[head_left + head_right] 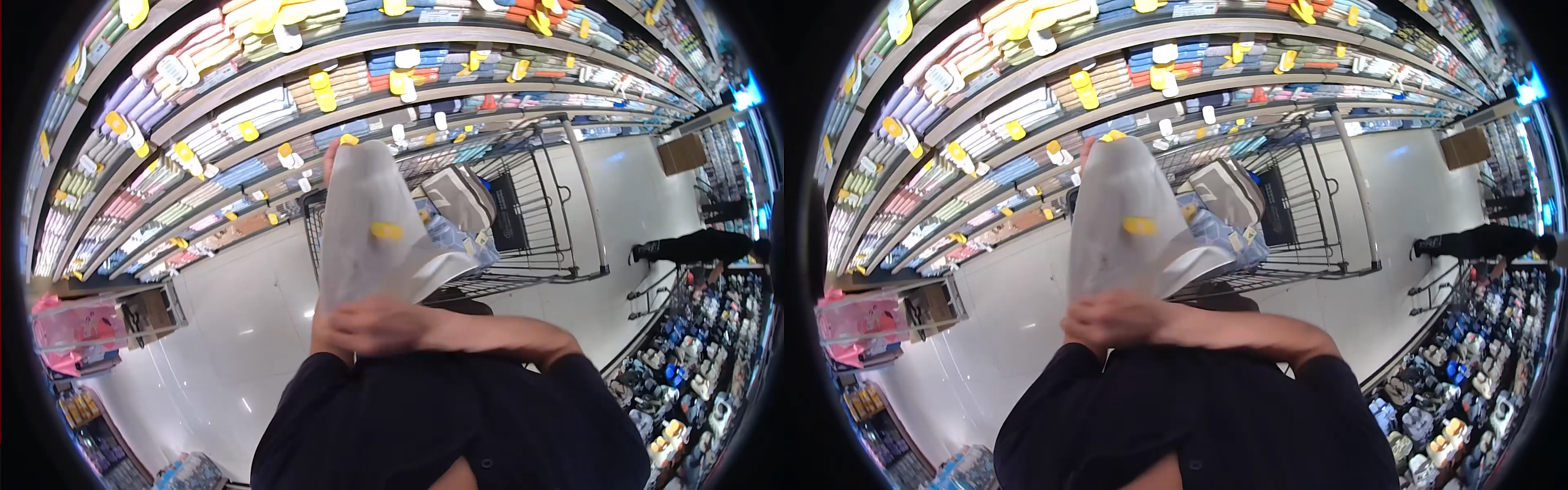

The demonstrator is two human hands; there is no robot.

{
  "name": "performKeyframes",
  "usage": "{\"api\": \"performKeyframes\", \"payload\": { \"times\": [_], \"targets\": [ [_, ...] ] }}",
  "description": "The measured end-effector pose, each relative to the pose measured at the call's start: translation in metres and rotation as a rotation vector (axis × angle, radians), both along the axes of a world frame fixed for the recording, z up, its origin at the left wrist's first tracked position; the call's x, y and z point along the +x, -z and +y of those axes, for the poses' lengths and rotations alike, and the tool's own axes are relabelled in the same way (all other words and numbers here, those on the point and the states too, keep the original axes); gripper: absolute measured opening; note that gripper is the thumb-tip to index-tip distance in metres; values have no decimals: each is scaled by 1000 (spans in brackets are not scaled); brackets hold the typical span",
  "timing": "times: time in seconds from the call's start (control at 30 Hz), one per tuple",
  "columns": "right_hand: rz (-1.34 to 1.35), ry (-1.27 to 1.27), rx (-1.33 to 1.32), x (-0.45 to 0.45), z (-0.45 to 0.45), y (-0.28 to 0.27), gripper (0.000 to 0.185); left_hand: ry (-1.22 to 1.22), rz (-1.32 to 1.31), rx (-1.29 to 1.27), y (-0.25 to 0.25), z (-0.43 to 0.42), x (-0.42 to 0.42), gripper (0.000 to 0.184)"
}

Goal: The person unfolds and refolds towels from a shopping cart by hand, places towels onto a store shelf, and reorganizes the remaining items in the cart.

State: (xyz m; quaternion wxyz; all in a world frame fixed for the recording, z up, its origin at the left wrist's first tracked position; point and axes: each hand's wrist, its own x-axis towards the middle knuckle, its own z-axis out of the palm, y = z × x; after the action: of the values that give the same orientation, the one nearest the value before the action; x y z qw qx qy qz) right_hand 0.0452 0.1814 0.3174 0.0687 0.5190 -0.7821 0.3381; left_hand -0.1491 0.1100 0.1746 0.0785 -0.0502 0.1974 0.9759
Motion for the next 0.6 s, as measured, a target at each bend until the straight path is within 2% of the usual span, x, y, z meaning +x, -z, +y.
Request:
{"api": "performKeyframes", "payload": {
  "times": [0.03, 0.13, 0.17, 0.2, 0.27, 0.33, 0.37, 0.4, 0.43, 0.47, 0.5, 0.53, 0.57, 0.6],
  "targets": [
    [12, -60, 54, -2, -23, 9, 20, 59, 4, 64, 1, 23, 35, 27],
    [-14, 6, 135, -13, -53, 49, 15, 214, 19, 254, -4, 80, 48, 29],
    [-146, 20, 238, -14, -53, 42, 20, 253, 24, 318, -6, 95, 47, 30],
    [-150, 14, 251, -14, -51, 36, 20, 287, 26, 383, -6, 107, 45, 31],
    [-419, 31, -52, -13, -37, 23, 28, 328, 20, 519, -2, 118, 39, 32],
    [-254, 210, -146, -31, 3, 1, 34, 345, 21, 640, 5, 128, 8, 34],
    [-10, 451, -81, -33, 29, 9, 36, 346, 27, 693, 3, 152, 3, 35],
    [-152, 610, -240, -44, 49, -4, 38, 350, 38, 742, -5, 173, -2, 35],
    [-28, 757, -159, -54, 72, -7, 47, 365, 49, 789, -5, 178, -4, 36],
    [105, 907, -76, -59, 91, -8, 57, 389, 62, 837, 11, 155, 30, 37],
    [-109, 927, -183, -60, 107, 4, 67, 421, 80, 887, 15, 132, 65, 38],
    [-323, 941, -288, -61, 121, 16, 77, 457, 98, 937, 15, 134, 62, 39],
    [-737, 864, -415, -57, 131, 9, 97, 355, 326, 735, -11, 130, 74, 42],
    [-851, 850, -476, -55, 138, 8, 93, 272, 412, 344, -6, 123, 80, 46]
  ]
}}
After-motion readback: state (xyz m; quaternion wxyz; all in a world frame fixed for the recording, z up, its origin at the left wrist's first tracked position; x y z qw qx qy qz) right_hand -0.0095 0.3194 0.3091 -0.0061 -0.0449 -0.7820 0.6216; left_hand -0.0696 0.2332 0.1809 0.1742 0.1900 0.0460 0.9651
